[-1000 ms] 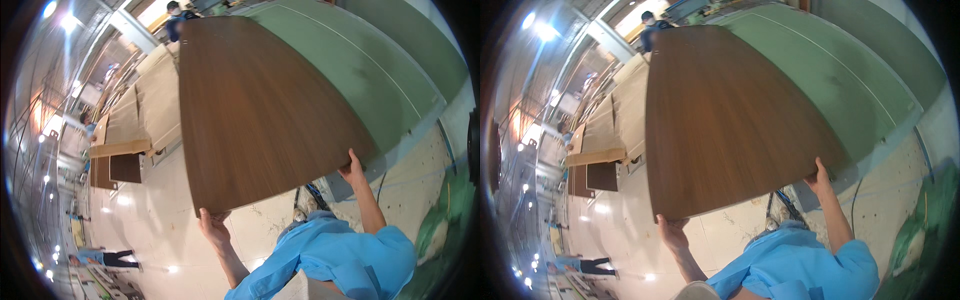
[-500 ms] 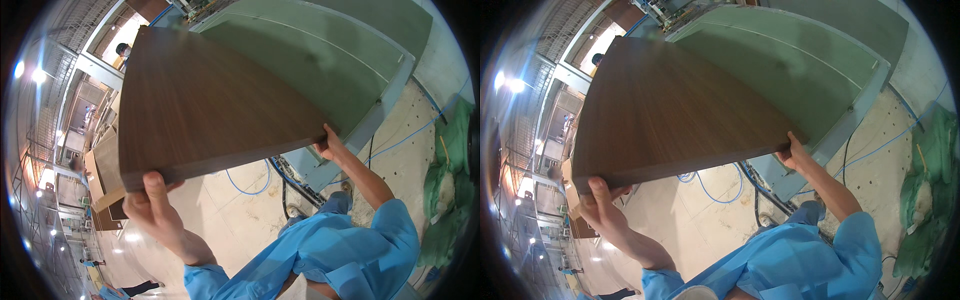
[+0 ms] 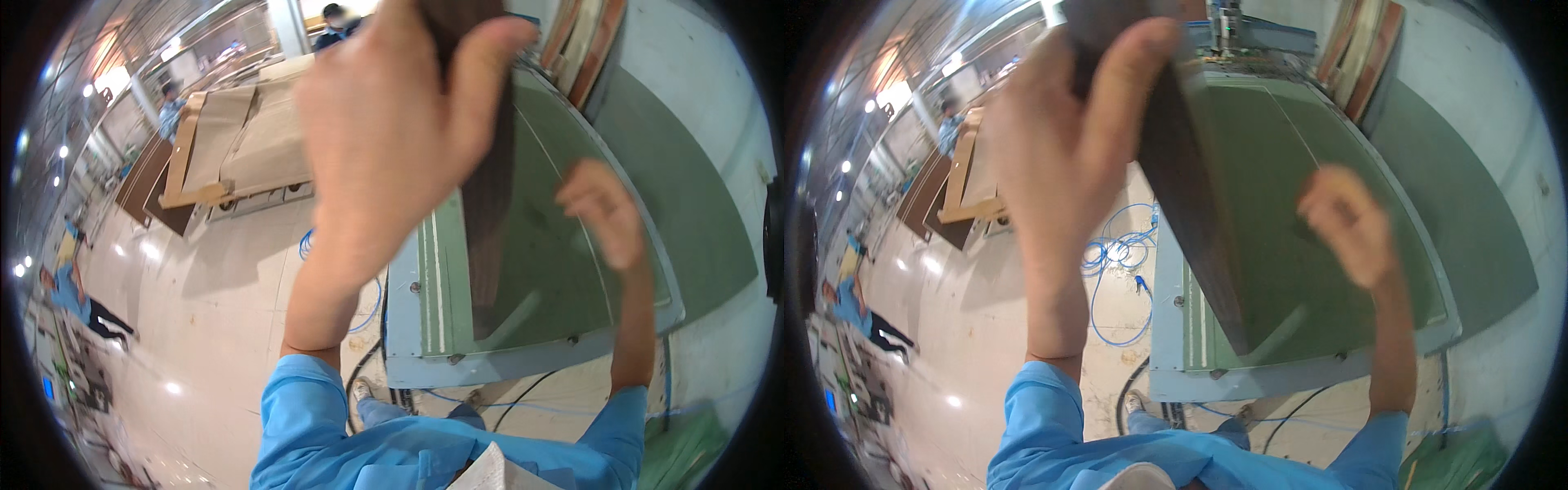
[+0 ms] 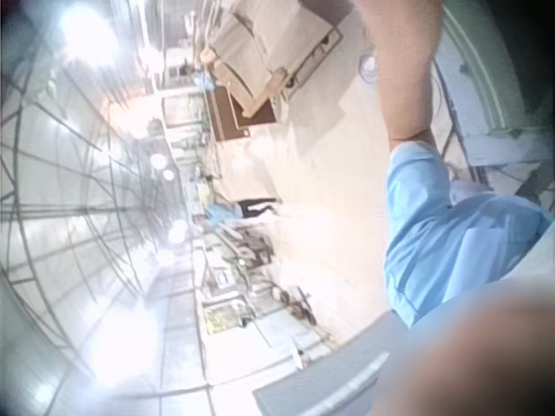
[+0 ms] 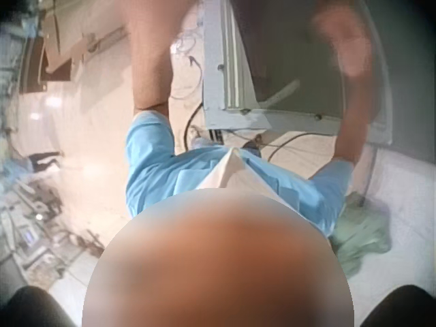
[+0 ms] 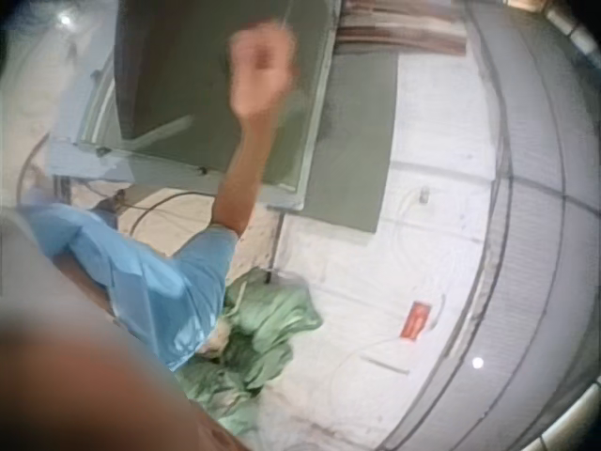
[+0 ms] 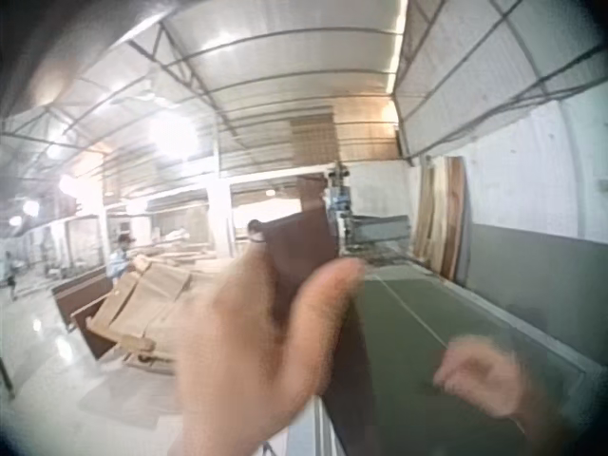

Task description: The person retrieves a label from a cabinet, then uses a utility knife to cut tape and open a large cardboard box. They remove a wooden panel, place it on a machine bed, and later write on a document at a workstation.

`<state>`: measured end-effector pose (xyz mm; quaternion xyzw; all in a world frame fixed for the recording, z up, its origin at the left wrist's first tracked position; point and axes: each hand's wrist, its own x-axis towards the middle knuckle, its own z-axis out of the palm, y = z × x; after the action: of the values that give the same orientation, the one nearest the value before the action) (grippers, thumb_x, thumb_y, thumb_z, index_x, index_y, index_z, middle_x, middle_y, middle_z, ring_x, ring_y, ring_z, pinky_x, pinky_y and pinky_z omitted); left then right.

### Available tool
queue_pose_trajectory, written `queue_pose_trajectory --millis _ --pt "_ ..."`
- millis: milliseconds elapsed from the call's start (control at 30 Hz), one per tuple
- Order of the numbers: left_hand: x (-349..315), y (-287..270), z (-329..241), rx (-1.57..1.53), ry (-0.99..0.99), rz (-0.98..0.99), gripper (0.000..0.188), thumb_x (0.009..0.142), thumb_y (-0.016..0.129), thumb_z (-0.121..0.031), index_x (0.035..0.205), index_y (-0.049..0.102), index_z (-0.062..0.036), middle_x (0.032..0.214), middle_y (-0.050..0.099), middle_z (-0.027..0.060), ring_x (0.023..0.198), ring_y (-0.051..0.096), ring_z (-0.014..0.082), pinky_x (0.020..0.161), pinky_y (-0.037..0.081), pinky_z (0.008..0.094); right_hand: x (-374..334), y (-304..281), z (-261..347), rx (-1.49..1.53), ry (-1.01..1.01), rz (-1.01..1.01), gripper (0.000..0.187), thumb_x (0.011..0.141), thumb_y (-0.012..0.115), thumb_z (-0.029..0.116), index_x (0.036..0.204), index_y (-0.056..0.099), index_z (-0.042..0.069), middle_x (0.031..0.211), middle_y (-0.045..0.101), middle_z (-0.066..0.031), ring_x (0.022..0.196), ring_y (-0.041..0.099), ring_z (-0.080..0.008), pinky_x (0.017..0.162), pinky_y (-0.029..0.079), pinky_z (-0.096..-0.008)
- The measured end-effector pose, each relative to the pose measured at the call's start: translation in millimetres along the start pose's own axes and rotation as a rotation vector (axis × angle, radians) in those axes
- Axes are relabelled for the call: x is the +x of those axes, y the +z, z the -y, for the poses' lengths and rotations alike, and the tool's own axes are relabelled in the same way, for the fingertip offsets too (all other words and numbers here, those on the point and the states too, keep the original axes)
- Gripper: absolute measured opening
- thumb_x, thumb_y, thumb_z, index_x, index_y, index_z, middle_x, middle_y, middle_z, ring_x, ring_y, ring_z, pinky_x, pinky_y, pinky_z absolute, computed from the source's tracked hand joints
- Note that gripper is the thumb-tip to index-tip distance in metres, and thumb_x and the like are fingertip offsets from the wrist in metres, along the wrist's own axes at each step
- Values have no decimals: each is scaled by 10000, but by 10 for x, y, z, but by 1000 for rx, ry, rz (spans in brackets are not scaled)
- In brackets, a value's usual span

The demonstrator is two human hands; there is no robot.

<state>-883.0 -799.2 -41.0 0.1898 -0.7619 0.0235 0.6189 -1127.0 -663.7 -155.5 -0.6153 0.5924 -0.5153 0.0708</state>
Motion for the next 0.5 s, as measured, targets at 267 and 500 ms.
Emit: queue_pose_trajectory --millis 267,500 --pt "-33 635 -489 -92 104 79 592 825 709 -357 1087 543 147 913 611 186 821 678 235 547 532 316 1057 -81 1530 -211 -384 -248 627 910 608 465 1329 548 2 1326 574 -125 1217 541 -239 1056 372 -346" --pt "-1892 1096 -10 -906 -195 292 540 891 660 -198 1368 465 -35 1316 551 238 1205 579 348 992 475 394 1018 -229 1202 -632 -509 -717 367 872 696 318 1131 694 58 1091 675 -62 984 626 -165 918 450 -313"
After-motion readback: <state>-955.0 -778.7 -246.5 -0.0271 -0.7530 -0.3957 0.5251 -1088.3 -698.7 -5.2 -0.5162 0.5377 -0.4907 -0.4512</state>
